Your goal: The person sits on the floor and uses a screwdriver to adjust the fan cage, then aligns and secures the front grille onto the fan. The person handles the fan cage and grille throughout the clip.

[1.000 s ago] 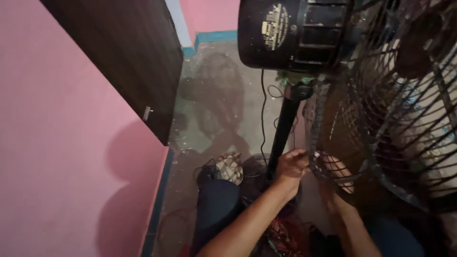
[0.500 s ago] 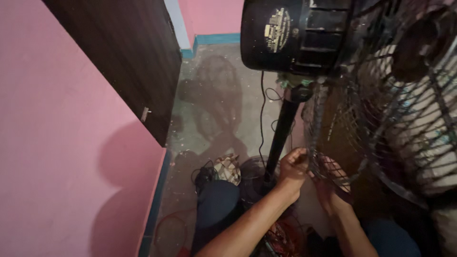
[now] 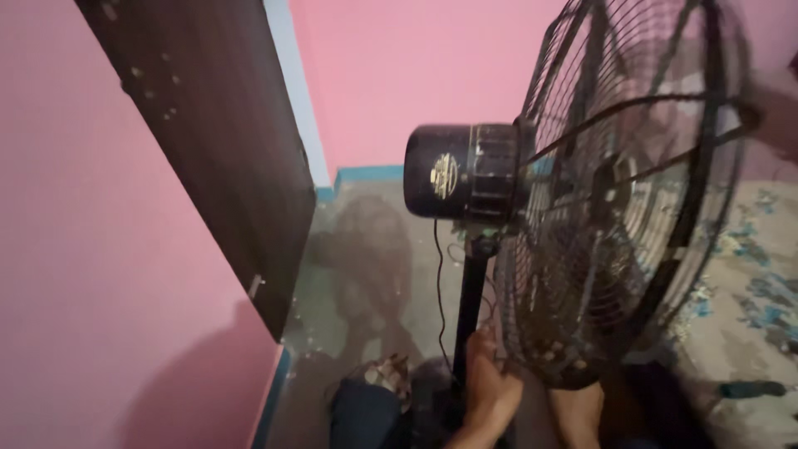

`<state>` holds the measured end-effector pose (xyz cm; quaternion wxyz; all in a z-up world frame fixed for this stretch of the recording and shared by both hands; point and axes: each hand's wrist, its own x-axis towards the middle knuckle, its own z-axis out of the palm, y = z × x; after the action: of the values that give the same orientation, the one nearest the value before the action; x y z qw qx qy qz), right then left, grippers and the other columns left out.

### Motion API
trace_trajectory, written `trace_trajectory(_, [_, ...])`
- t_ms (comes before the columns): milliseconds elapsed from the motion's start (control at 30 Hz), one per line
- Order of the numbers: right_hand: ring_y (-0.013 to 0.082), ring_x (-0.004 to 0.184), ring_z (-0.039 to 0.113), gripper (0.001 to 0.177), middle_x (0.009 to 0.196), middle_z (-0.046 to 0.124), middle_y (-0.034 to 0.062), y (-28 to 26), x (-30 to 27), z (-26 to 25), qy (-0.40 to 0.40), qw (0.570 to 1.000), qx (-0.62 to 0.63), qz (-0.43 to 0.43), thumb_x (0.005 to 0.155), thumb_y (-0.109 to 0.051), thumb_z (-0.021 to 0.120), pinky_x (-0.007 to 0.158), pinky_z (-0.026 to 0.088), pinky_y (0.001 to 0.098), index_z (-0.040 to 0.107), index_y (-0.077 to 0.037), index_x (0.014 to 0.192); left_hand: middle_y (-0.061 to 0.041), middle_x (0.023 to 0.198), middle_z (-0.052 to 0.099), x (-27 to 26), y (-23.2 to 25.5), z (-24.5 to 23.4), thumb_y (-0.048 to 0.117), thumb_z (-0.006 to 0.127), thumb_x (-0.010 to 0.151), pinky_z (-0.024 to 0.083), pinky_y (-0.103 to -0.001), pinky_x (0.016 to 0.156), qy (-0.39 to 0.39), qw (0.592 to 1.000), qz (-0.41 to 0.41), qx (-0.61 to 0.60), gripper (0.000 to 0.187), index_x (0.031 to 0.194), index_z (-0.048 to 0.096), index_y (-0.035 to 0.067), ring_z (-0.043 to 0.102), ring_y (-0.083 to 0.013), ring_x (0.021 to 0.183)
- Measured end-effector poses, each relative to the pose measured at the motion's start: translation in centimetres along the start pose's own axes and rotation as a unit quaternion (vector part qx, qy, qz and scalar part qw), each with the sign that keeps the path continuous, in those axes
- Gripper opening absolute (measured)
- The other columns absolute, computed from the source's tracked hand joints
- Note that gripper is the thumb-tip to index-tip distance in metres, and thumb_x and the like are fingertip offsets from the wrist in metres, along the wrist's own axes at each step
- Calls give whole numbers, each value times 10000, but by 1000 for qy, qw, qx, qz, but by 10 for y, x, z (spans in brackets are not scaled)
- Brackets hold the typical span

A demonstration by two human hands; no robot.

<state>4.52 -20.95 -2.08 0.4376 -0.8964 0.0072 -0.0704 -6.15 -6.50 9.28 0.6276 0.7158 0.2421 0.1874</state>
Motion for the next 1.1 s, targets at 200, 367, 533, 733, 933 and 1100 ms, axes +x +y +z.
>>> trace_trajectory(200, [206,1127,654,422,1240,698,153,-65,-52,-68,179,898,358,-184,941,-13,676,1000,509,302,631,60,1354,-160,1504,493,-80,88,-42,109,579,984,380,-433,1139,99,965,240,-35,479,1452,499,40,480,-324,1404])
trace_trajectory(367, [162,1162,663,258,1252,704,113,-170,-97,-165,186,847,436,-240,1030,21,629,1046,521,271,654,31,1287,-210,1528,508,-125,170,-59,205,634,1025,415,-474,1165,78,924,370,-52,393,1375,587,30,498,-380,1445])
trace_trajectory(533, [154,1166,640,227,1242,656,98,-253,-127,-239,174,845,384,-329,1049,-7,652,1044,509,269,644,45,1270,-246,1539,509,-139,225,-66,259,749,967,421,-497,1194,79,854,514,-13,514,1382,579,10,509,-415,1443])
trace_trajectory(733, [125,1060,644,266,1215,616,63,-297,-127,-271,128,864,343,-346,1003,-40,671,905,547,242,675,23,1262,-253,1539,512,-128,256,-64,224,781,927,428,-504,1202,101,824,557,40,539,1387,590,17,528,-427,1431])
trace_trajectory(933, [128,1022,655,238,1178,631,70,-309,-122,-280,130,868,306,-370,974,-47,667,876,561,242,727,-8,1201,-247,1511,543,-124,265,-67,197,768,892,466,-489,1155,95,828,550,54,475,1329,638,62,565,-430,1374])
trace_trajectory(1100, [172,1019,667,172,1125,663,93,-318,-111,-282,174,868,250,-392,966,-53,711,899,537,281,742,-4,1128,-252,1520,533,-120,268,-60,216,793,895,464,-508,1120,104,830,544,74,457,1306,662,66,568,-436,1349])
